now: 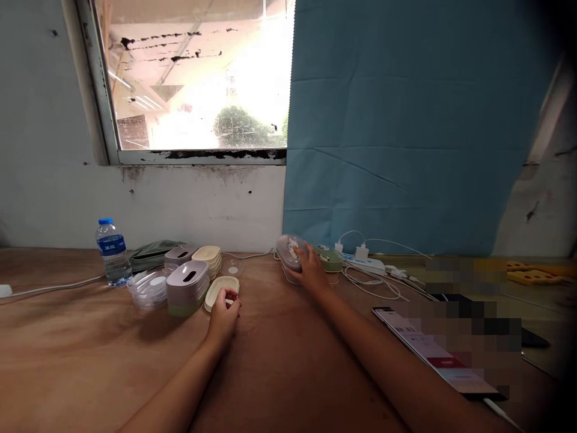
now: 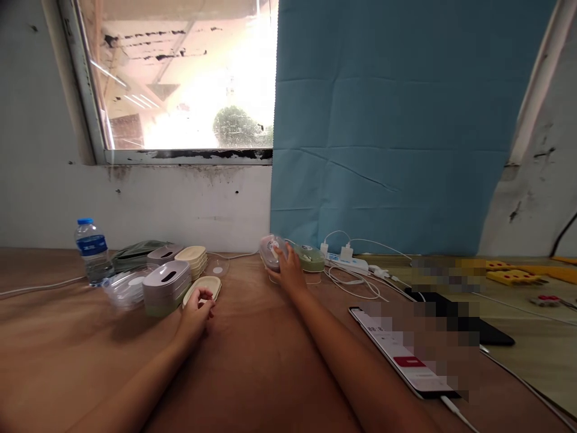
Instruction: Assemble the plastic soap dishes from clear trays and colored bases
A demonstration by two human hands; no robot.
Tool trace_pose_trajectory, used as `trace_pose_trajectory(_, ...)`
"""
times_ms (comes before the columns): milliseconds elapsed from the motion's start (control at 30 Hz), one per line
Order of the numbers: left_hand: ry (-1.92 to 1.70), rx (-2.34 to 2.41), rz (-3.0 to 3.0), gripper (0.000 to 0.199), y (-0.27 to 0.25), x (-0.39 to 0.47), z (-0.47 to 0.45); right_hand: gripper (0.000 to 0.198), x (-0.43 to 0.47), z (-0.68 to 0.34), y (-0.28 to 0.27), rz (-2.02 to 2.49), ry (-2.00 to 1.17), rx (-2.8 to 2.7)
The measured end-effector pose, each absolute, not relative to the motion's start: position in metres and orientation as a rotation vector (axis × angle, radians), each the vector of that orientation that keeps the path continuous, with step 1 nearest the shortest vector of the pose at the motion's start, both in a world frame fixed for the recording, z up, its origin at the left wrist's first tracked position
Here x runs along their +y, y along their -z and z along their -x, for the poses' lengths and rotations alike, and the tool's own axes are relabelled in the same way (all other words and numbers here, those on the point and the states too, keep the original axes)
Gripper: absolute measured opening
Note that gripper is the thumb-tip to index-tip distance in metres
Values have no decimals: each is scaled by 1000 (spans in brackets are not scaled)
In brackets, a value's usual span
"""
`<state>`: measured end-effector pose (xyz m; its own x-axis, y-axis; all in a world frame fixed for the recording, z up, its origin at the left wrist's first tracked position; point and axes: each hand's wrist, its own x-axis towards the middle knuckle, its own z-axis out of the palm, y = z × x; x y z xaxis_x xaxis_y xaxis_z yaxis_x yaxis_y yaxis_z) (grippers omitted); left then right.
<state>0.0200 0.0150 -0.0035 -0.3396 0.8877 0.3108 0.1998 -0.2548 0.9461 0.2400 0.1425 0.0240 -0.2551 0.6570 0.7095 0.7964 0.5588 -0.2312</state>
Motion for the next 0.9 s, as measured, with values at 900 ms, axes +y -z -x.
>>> trace_pose_trajectory(900,-1155,2094,-2207,9,0,22,14,58,180,-236,-8,1486,564,-1824)
